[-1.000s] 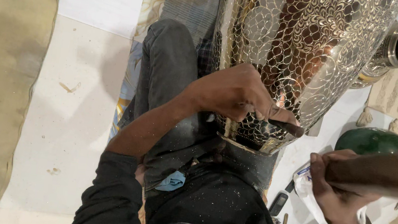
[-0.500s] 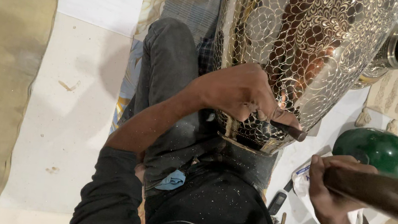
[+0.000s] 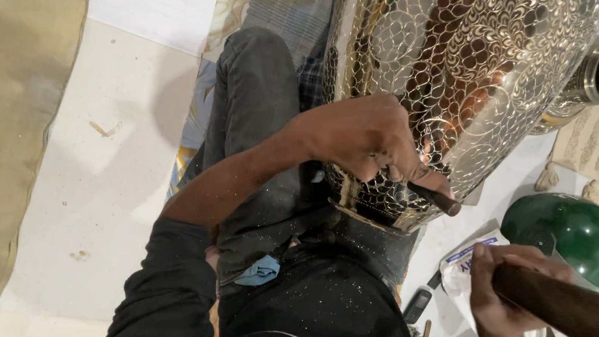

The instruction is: The person sits on the floor with a large engraved brass vase on their lap and hammers a small chisel against the vase surface with a wooden mallet, working the chisel point along the decorative pattern to carve the design. They reposition the chisel repeatedly and continue striking across different areas of the vase.

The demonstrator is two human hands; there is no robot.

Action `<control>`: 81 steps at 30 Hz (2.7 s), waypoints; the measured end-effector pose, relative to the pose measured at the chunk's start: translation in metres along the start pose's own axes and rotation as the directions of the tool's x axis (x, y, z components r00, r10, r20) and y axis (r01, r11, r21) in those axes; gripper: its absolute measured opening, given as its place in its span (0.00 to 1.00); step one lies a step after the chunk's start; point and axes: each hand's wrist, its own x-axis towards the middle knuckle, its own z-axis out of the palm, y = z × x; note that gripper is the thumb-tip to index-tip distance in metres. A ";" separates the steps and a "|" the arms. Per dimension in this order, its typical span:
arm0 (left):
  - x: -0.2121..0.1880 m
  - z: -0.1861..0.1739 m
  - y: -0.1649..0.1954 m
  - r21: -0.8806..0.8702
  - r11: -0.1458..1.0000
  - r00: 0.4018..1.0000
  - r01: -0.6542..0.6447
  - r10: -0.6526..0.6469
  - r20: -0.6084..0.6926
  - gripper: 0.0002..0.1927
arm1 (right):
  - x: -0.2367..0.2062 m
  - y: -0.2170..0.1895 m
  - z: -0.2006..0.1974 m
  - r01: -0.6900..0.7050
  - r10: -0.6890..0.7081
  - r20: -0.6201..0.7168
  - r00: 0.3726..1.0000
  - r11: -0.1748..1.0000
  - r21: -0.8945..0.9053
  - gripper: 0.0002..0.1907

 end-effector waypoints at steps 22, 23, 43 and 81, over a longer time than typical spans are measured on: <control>-0.050 0.051 0.030 -0.444 0.890 0.671 0.103 -0.391 -0.629 0.28 | 0.069 0.011 -0.010 -0.070 0.021 0.385 0.923 0.991 0.115 0.13; -0.051 0.050 0.031 -0.450 0.885 0.673 0.117 -0.404 -0.619 0.27 | 0.080 0.009 -0.012 -0.034 0.027 0.417 0.908 0.999 0.009 0.15; -0.043 0.043 0.034 -0.350 0.925 0.706 0.149 -0.347 -0.617 0.33 | 0.172 -0.089 0.003 0.403 0.004 0.674 0.739 0.798 -0.447 0.18; -0.043 0.031 0.031 -0.337 0.931 0.769 0.142 -0.318 -0.555 0.25 | 0.162 -0.072 -0.001 0.321 0.145 0.675 0.724 0.795 -0.515 0.19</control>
